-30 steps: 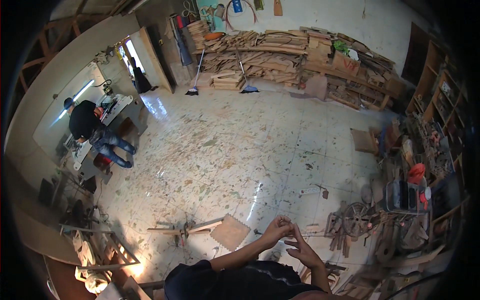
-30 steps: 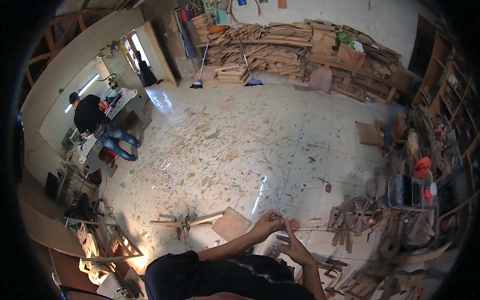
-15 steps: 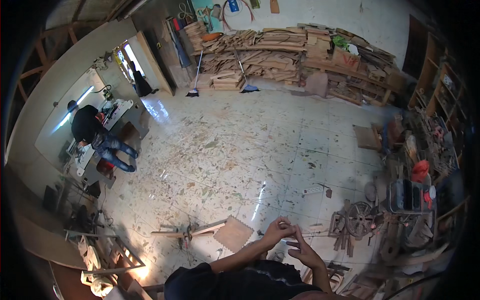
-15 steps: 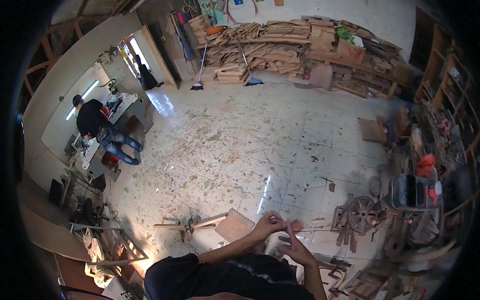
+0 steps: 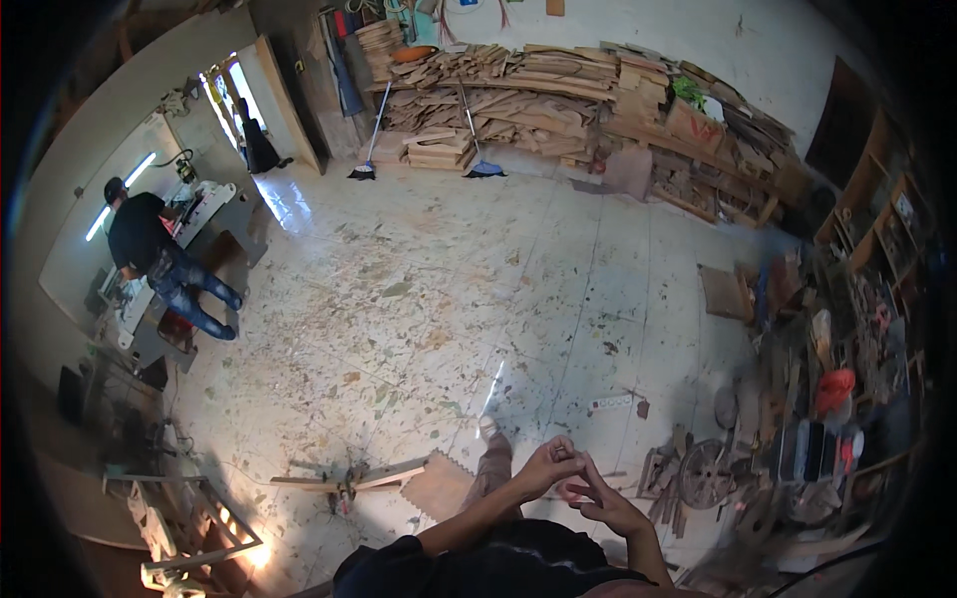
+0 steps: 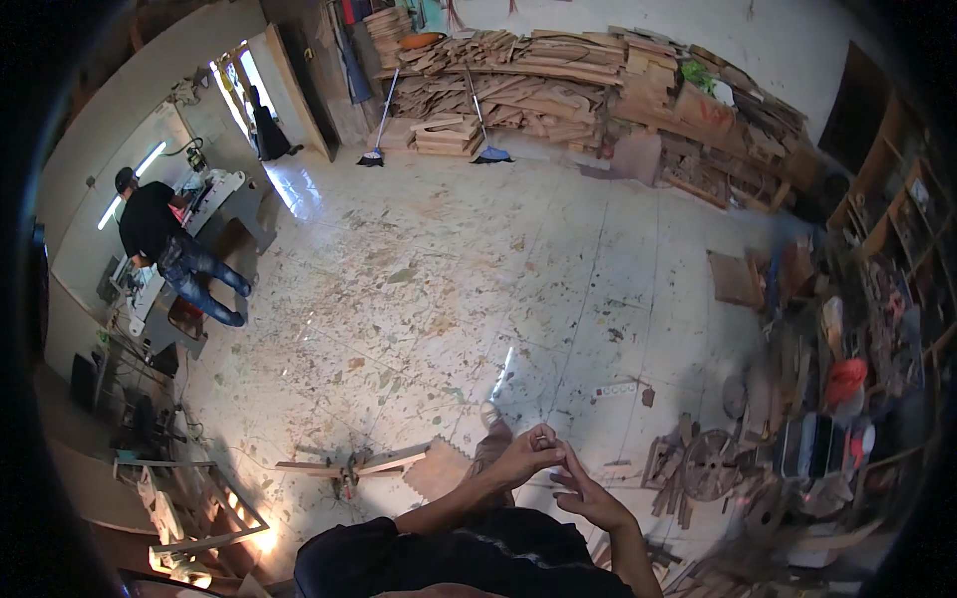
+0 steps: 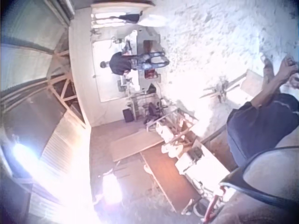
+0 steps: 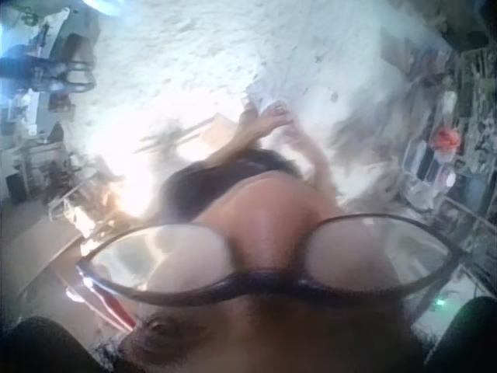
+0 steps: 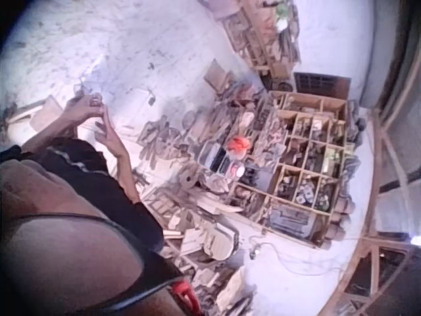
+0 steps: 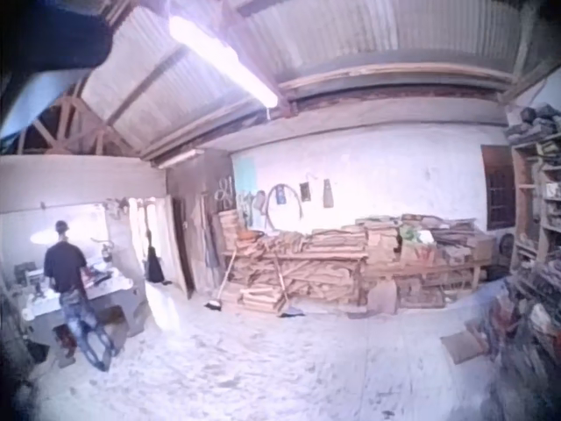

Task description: The person works on the body of a guitar clamped to a bench. They use a chisel and a small mallet to remove material from the interior cavity of the instrument, periodically checking the fit and clearing away wood shavings.

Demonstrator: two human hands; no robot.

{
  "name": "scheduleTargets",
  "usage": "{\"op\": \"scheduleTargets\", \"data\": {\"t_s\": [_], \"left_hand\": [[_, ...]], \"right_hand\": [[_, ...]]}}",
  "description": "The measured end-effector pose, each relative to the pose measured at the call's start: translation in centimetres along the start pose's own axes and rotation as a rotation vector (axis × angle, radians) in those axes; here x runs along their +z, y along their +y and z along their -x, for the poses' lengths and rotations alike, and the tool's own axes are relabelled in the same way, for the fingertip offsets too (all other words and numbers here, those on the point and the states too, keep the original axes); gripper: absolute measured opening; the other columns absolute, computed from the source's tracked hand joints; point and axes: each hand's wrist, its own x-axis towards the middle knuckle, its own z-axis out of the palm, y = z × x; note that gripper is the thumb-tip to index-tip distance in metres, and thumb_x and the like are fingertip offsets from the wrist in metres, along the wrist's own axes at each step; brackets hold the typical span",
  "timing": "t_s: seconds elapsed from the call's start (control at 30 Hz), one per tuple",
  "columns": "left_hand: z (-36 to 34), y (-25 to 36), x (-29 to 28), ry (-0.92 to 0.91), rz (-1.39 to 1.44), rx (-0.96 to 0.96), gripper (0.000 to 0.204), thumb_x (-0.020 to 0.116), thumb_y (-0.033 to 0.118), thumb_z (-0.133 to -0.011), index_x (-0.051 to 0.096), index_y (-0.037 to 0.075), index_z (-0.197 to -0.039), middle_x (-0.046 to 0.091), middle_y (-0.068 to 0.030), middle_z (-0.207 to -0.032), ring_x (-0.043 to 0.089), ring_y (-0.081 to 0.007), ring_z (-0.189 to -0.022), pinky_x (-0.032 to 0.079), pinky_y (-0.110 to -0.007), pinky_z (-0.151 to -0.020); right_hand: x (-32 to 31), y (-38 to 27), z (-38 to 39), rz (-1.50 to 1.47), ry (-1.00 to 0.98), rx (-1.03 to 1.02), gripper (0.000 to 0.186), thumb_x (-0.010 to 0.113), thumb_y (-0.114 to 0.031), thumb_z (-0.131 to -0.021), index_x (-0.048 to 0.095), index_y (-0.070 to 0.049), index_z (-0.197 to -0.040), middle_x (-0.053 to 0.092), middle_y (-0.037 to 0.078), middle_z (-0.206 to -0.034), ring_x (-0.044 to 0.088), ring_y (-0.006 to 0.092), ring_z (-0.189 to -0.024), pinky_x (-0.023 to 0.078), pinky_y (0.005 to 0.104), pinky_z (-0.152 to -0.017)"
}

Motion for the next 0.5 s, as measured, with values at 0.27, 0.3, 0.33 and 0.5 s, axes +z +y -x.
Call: {"op": "scheduleTargets", "data": {"t_s": [0.27, 0.3, 0.33, 0.5], "left_hand": [[-9.2, 11.5, -8.4, 0.081, 0.055, 0.21, 0.021, 0.069, 0.002, -0.09, 0.051, 0.007, -0.099, 0.065, -0.0055, -0.095, 0.065, -0.015, -0.089, 0.055, -0.031, -0.083], [-9.4, 13.3, -9.6, 0.107, 0.006, 0.231, 0.022, 0.07, 0.004, -0.089, 0.051, 0.007, -0.1, 0.065, -0.0057, -0.096, 0.064, -0.0153, -0.089, 0.054, -0.03, -0.083], [-9.7, 15.3, -11.0, 0.134, -0.047, 0.248, 0.024, 0.072, 0.005, -0.088, 0.051, 0.007, -0.101, 0.065, -0.0059, -0.097, 0.064, -0.0156, -0.09, 0.054, -0.03, -0.082], [-8.0, 22.9, -13.8, 0.369, 0.105, 0.457, 0.029, 0.071, 0.002, -0.086, 0.048, 0.006, -0.103, 0.062, -0.0068, -0.095, 0.063, -0.0161, -0.091, 0.053, -0.03, -0.079]], "right_hand": [[-4.7, -8.3, -17.3, 0.09, -0.128, 0.048, 0.105, 0.068, -0.015, -0.087, -0.008, -0.015, -0.159, 0.009, 0.016, -0.164, 0.035, 0.0351, -0.142, 0.039, 0.0431, -0.109], [-5.0, -9.4, -19.3, 0.105, -0.205, 0.119, 0.105, 0.068, -0.015, -0.087, -0.008, -0.015, -0.159, 0.009, 0.016, -0.164, 0.035, 0.0351, -0.142, 0.039, 0.0431, -0.109], [-5.1, -10.8, -21.8, 0.113, -0.227, 0.092, 0.105, 0.068, -0.017, -0.087, -0.008, -0.013, -0.159, 0.009, 0.016, -0.164, 0.035, 0.0351, -0.142, 0.038, 0.0437, -0.11], [-1.7, -17.0, -31.9, 0.134, -0.407, 0.112, 0.108, 0.07, -0.027, -0.084, -0.007, -0.016, -0.159, 0.011, 0.017, -0.164, 0.036, 0.0377, -0.14, 0.039, 0.0481, -0.109]]}}
